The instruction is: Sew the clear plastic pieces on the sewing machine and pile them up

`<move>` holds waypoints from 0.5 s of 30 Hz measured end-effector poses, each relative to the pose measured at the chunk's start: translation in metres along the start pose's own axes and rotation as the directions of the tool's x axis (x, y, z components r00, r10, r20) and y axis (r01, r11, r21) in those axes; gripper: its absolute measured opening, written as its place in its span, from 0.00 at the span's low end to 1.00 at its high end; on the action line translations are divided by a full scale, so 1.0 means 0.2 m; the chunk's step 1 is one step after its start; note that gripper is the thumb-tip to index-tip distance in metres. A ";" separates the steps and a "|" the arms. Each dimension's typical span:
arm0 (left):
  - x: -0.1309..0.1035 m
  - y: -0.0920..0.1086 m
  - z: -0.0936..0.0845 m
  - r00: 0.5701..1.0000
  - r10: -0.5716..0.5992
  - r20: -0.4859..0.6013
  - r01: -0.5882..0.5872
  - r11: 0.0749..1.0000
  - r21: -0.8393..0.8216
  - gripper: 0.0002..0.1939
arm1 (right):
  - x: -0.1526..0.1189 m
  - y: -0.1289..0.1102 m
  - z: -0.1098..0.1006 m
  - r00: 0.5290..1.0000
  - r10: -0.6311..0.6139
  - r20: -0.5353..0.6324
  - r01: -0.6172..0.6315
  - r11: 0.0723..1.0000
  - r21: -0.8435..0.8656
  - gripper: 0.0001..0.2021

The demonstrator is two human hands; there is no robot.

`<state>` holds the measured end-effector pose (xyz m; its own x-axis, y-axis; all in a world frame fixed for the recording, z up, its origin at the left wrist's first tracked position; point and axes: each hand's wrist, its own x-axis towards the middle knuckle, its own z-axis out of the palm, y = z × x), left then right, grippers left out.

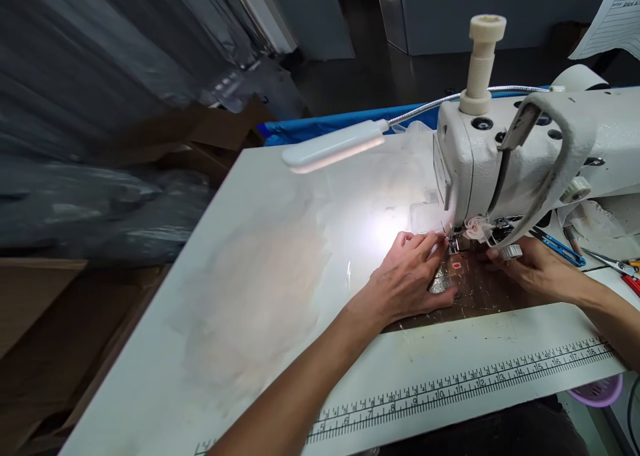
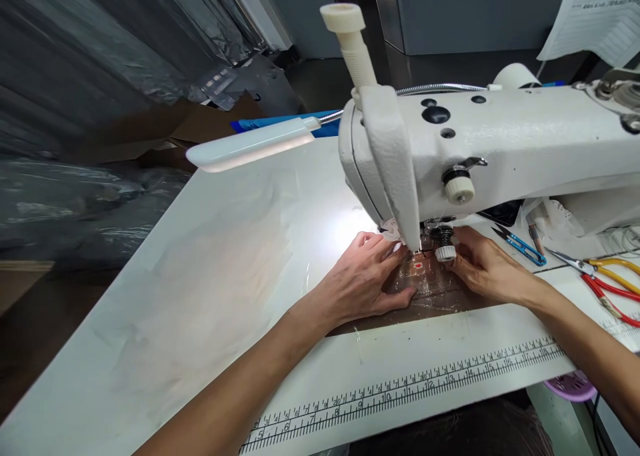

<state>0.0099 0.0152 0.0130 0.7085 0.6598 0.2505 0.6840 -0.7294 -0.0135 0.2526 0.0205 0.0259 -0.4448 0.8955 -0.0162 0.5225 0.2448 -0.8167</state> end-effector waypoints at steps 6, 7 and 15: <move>0.00 -0.02 0.00 0.999 -0.020 0.026 0.022 0.997 -0.071 0.26 | -0.12 0.00 0.02 0.996 0.052 -0.072 -0.049 0.998 0.048 0.25; 0.00 -0.03 0.01 0.999 -0.024 0.027 0.026 0.996 -0.081 0.27 | -0.13 0.02 0.04 0.993 0.052 -0.102 -0.047 0.998 0.047 0.24; 0.01 -0.03 0.02 0.995 -0.101 -0.019 0.097 0.984 -0.151 0.18 | -0.15 0.13 0.09 0.978 -0.038 -0.204 0.074 0.982 0.172 0.18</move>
<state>0.0090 0.0214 0.0090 0.6326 0.7263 0.2689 0.7153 -0.6810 0.1569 0.2661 -0.0070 -0.0045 -0.3068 0.9424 0.1330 0.3555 0.2431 -0.9025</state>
